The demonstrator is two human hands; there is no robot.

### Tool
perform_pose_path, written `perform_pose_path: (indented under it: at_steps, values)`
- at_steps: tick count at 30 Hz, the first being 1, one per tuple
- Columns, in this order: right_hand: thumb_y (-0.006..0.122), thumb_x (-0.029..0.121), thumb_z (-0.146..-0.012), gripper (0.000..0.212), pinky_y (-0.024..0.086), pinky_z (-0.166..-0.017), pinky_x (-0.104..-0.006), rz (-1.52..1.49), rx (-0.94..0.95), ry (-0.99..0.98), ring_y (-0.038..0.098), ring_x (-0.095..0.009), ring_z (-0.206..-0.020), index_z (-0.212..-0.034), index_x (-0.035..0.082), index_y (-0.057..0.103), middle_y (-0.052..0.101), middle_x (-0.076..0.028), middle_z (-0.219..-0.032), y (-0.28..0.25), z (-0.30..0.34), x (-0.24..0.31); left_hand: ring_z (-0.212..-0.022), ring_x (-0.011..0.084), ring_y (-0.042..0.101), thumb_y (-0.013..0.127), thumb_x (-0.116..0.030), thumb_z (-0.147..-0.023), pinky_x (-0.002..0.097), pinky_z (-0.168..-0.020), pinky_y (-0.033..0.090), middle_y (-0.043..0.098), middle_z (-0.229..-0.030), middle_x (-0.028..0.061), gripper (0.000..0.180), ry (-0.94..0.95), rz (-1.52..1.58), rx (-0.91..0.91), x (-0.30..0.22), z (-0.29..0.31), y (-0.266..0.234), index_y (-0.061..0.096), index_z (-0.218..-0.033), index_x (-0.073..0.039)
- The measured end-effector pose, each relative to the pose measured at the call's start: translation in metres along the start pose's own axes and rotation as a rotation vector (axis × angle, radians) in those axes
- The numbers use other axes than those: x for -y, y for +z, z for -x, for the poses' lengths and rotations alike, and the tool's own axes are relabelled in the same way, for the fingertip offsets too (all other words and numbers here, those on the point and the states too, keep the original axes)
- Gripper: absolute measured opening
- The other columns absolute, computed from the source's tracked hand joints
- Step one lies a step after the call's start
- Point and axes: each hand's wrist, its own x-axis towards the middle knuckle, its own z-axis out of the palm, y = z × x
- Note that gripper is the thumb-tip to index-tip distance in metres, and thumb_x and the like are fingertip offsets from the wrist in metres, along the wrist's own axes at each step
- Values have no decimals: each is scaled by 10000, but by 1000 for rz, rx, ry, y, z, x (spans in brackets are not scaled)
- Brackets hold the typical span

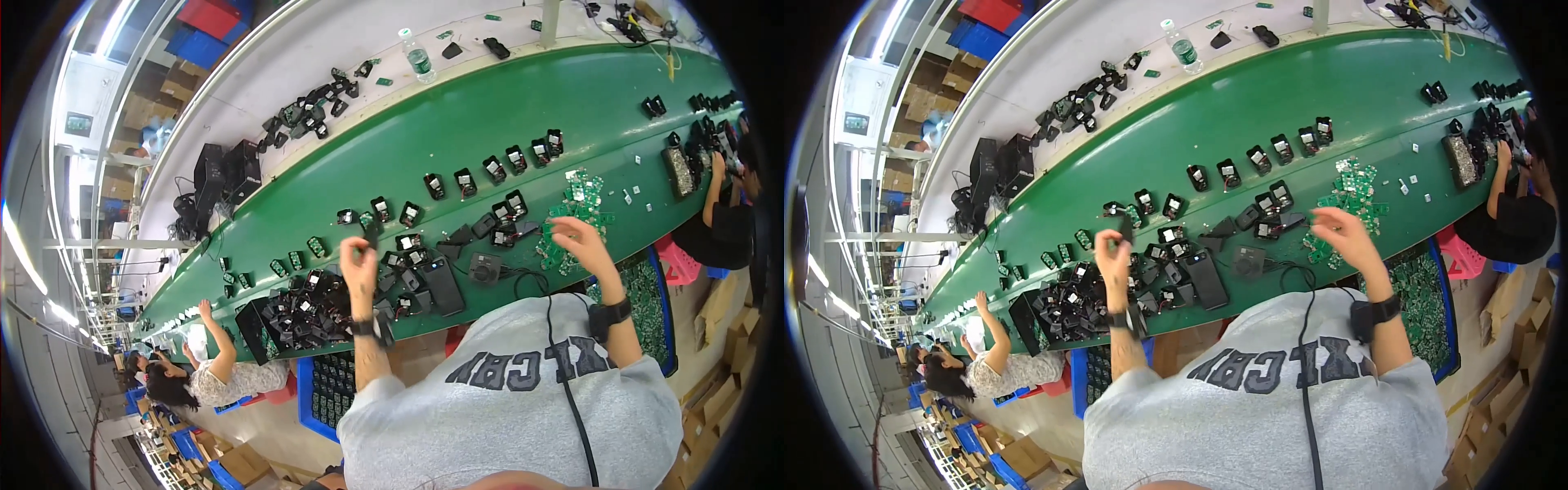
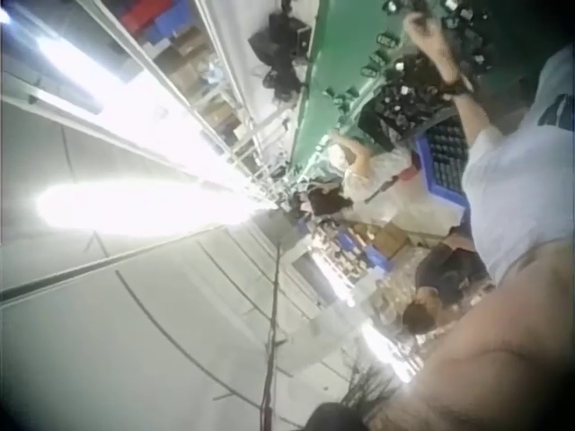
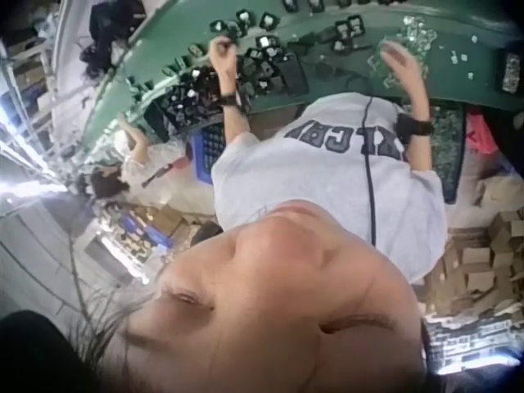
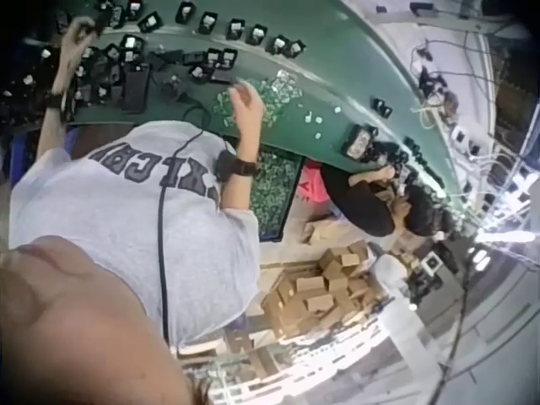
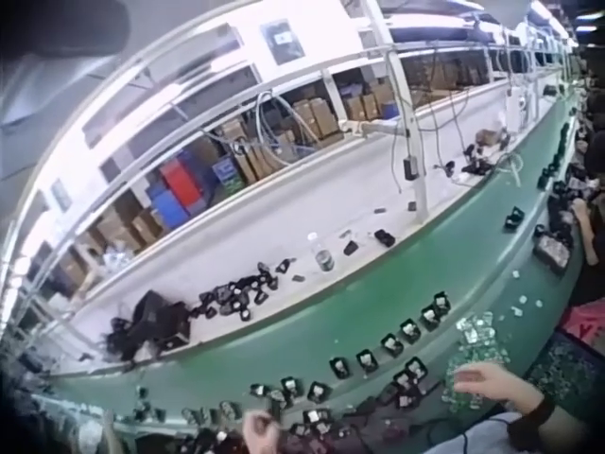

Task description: The person picks up a circuit board and a black plastic housing, fits the board into the housing, and presses them together before placing the unit on the work surface.

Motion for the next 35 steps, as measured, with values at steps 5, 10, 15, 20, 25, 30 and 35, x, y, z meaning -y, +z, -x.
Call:
perform_pose_path:
  at_steps: [5, 10, 15, 20, 25, 30, 35]
  values:
    - [689, 75, -820, 376, 509, -801, -291, -230, 398, -198, 630, -161, -928, -1192, 68, 634, 667, -74, -1061, 61, -3, 92, -885, 226, 523, 615, 42, -678, 305, -792, 433, 528, -934, 102, 239, 191, 20, 652, -117, 80, 89, 561, -896, -40]
    - [689, 34, -803, 151, 507, -713, -283, -63, 131, -601, 643, -171, -828, -948, 40, 730, 693, -72, -912, 65, 9, 79, -1080, 192, 523, 620, 62, -751, 335, -882, 467, 500, -1180, 92, 465, 110, 487, 411, -124, 100, 137, 479, -1177, -62]
    - [671, -42, -756, 203, 508, -694, -294, -2, -30, -723, 643, -206, -798, -944, 19, 716, 675, -86, -851, 70, 22, 69, -1064, 233, 594, 516, -344, -979, 359, -926, 501, 557, -1207, 78, 500, -699, 1017, 427, -88, 126, 163, 387, -1390, -90]
    - [689, -27, -725, 213, 511, -727, -316, 139, 78, -821, 641, -233, -814, -923, 47, 722, 676, -83, -869, 54, 24, 46, -1068, 271, 603, 544, -319, -963, 317, -753, 539, 548, -1258, 75, 534, -929, 1032, 604, -112, 124, 161, 348, -1432, -154]
    - [686, 41, -819, 121, 522, -758, -278, -280, 282, -155, 661, -143, -835, -931, -2, 709, 709, -72, -854, 46, 33, 29, -1060, 278, 636, 568, -131, -935, 261, -701, 516, 587, -1219, 127, 563, -839, 935, 696, -86, 133, 159, 309, -1434, -148]
    - [696, 57, -825, 157, 513, -726, -243, -452, 156, 11, 674, -138, -811, -954, -28, 666, 709, -98, -872, 36, 8, -2, -1101, 299, 606, 580, -94, -907, 291, -746, 517, 551, -1282, 170, 584, -792, 890, 495, -67, 136, 174, 292, -1411, -164]
    - [591, 75, -879, 165, 446, -965, -385, 543, -171, -212, 587, -215, -1119, -996, 100, 705, 684, -113, -1105, -19, -37, -68, -1189, 340, 546, 594, -112, -896, 348, -889, 512, 490, -1359, 215, 556, -804, 997, 386, -67, 128, 164, 318, -1374, -176]
